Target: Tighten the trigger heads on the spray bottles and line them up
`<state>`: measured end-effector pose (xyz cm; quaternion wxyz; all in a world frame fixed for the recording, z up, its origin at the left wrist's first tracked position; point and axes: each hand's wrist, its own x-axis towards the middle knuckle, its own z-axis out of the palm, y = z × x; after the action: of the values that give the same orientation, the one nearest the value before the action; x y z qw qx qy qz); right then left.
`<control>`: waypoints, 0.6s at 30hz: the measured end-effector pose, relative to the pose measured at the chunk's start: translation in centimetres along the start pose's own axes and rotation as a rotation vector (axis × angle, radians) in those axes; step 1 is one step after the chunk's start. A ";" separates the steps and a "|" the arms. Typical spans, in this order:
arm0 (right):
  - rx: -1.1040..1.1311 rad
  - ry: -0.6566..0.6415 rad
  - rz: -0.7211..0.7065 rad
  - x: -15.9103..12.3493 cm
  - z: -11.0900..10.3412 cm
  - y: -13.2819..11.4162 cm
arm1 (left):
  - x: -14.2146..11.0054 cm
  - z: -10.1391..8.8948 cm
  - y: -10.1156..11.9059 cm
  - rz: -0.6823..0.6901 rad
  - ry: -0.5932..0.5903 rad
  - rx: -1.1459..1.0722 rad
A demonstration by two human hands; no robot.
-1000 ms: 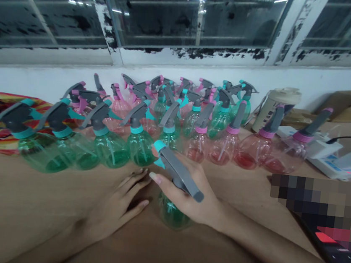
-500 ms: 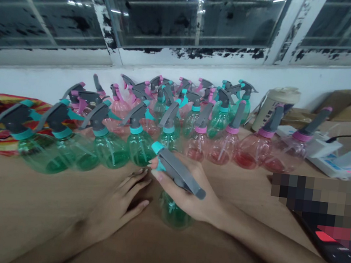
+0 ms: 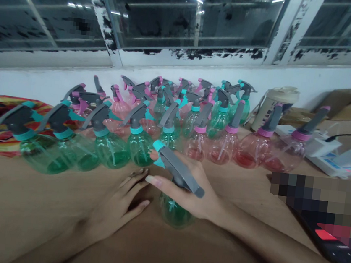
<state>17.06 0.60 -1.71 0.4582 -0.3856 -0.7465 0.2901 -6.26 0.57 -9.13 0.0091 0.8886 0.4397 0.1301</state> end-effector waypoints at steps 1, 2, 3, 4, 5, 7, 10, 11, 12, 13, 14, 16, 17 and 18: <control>-0.010 0.010 -0.006 0.0 0.1 0.1 | 0.0 0.0 0.0 -0.002 -0.007 -0.007; -0.015 0.020 -0.018 -0.1 0.1 0.1 | 0.0 -0.1 0.1 -0.007 -0.012 -0.016; -0.019 0.028 -0.031 -0.1 0.1 0.2 | 0.0 -0.2 0.2 -0.014 -0.018 -0.025; -0.021 0.035 -0.040 -0.2 0.2 0.3 | 0.0 -0.3 0.3 -0.022 -0.025 -0.039; -0.025 0.043 -0.044 -0.2 0.2 0.4 | 0.1 -0.5 0.5 -0.028 -0.034 -0.057; -0.022 0.051 -0.045 -0.3 0.3 0.4 | 0.0 -1.0 1.1 -0.036 -0.054 -0.116; 0.015 0.066 -0.047 -0.3 0.9 0.2 | -0.2 -1.8 2.3 -0.074 -0.085 -0.267; 0.039 0.066 -0.052 -0.3 1.2 0.1 | -0.3 -2.1 2.7 -0.097 -0.088 -0.330; 0.067 0.063 -0.061 -0.3 1.6 -0.1 | -0.4 -2.4 3.1 -0.119 -0.090 -0.391; 0.096 0.059 -0.066 -0.2 2.1 -0.4 | -0.6 -2.6 3.5 -0.136 -0.085 -0.446; 0.124 0.051 -0.069 -0.2 2.7 -0.6 | -0.9 -2.9 3.8 -0.145 -0.078 -0.491; 0.159 0.030 -0.064 -0.1 4.0 -1.3 | -1.7 -3.4 4.1 -0.150 -0.055 -0.548; 0.168 0.018 -0.062 0.0 4.7 -1.8 | -2.2 -3.7 4.1 -0.154 -0.043 -0.560; 0.173 0.002 -0.063 0.1 5.5 -2.2 | -2.8 -3.9 4.0 -0.163 -0.025 -0.562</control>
<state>11.36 -0.92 -2.14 0.4994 -0.3213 -0.7299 0.3387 -5.69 -4.46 -5.44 0.2709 0.8144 0.4563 0.2348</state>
